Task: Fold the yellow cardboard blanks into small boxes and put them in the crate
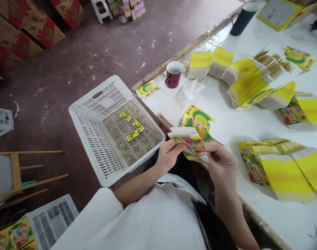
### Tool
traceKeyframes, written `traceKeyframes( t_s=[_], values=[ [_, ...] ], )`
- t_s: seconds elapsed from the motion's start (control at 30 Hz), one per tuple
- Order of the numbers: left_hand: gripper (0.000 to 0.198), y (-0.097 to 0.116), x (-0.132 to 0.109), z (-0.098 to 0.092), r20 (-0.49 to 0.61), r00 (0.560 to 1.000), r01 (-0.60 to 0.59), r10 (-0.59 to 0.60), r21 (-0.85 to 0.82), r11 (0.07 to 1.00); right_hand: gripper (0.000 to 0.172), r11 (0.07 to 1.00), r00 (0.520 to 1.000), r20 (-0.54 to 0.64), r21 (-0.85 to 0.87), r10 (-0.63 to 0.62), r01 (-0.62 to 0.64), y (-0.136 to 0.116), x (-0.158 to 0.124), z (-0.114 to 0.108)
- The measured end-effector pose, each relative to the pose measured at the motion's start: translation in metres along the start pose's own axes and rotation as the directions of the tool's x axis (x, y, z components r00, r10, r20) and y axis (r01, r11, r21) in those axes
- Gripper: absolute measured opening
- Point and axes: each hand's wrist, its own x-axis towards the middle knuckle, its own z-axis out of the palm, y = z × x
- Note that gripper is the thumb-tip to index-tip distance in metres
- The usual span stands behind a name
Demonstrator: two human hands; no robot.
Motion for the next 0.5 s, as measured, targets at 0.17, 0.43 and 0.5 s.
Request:
traceKeyframes(
  t_s=[0.17,0.43,0.5],
  values=[
    [0.080,0.033,0.012,-0.036,0.196,0.980,-0.064,0.044,0.096,0.993,0.019,0.915,0.940,0.222,-0.254,-0.260,0.314,-0.011,0.012,-0.022],
    [0.093,0.051,0.011,-0.055,0.396,0.845,-0.075,-0.359,0.754,0.653,0.015,0.656,0.680,0.679,-0.384,-0.276,0.650,-0.022,0.008,-0.001],
    [0.077,0.037,0.008,-0.053,0.315,0.906,-0.095,-0.282,0.801,0.591,0.021,0.689,0.857,0.450,-0.538,-0.252,0.486,-0.012,0.007,0.004]
  ],
)
